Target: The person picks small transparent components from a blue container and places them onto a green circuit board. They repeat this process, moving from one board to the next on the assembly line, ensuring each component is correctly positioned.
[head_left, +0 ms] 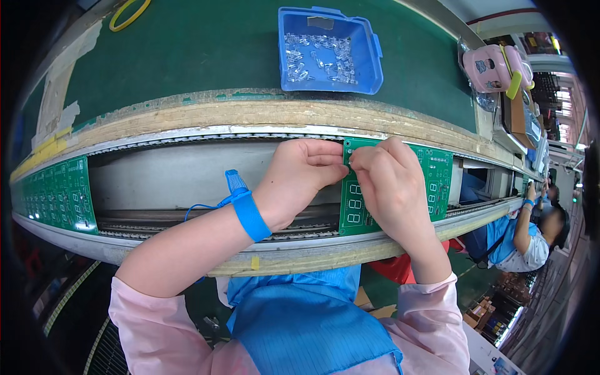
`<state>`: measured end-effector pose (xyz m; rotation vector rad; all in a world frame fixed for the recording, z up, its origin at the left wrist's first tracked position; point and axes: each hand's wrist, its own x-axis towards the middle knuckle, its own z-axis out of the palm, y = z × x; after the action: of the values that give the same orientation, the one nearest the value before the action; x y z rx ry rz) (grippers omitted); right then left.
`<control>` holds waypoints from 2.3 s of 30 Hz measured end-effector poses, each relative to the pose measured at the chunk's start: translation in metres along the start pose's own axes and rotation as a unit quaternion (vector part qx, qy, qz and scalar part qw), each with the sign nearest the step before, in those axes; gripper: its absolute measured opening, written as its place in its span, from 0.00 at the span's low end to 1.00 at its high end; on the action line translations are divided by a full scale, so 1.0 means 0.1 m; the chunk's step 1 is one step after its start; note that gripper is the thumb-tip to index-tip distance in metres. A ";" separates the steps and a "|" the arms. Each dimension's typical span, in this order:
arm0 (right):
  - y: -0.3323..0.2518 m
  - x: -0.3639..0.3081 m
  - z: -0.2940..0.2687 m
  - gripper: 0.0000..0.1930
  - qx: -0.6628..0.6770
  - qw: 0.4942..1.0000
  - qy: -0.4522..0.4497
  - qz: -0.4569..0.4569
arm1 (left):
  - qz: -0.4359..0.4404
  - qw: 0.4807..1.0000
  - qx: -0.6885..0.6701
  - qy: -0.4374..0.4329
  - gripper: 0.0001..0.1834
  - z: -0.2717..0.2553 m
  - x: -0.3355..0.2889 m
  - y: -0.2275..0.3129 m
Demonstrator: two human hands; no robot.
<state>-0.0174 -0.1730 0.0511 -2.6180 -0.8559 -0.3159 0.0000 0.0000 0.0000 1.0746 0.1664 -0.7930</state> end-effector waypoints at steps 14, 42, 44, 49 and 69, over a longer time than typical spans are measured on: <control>-0.51 -0.18 0.01 0.11 0.005 0.985 0.075 0.155 | -0.004 0.996 -0.064 0.059 0.20 -0.07 -0.08 0.03; 1.40 -1.93 -0.73 0.13 -0.237 0.874 0.175 0.386 | 0.010 0.999 0.006 0.043 0.23 -0.25 0.05 0.01; 1.66 -2.13 -0.84 0.12 -0.260 0.864 0.174 0.394 | 0.010 0.999 0.008 0.043 0.23 -0.24 0.06 0.01; 2.25 -2.54 -1.08 0.09 -0.315 0.823 0.178 0.439 | 0.006 0.999 0.012 0.044 0.22 -0.24 0.10 0.01; -0.10 -1.39 -0.17 0.23 -0.097 0.932 0.009 0.348 | 0.010 0.998 0.054 0.037 0.20 -0.23 0.19 -0.03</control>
<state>-0.1351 -0.2453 0.0250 -2.8821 0.1529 -0.2294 0.0170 0.0089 -0.0224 1.2060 0.1773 -0.7520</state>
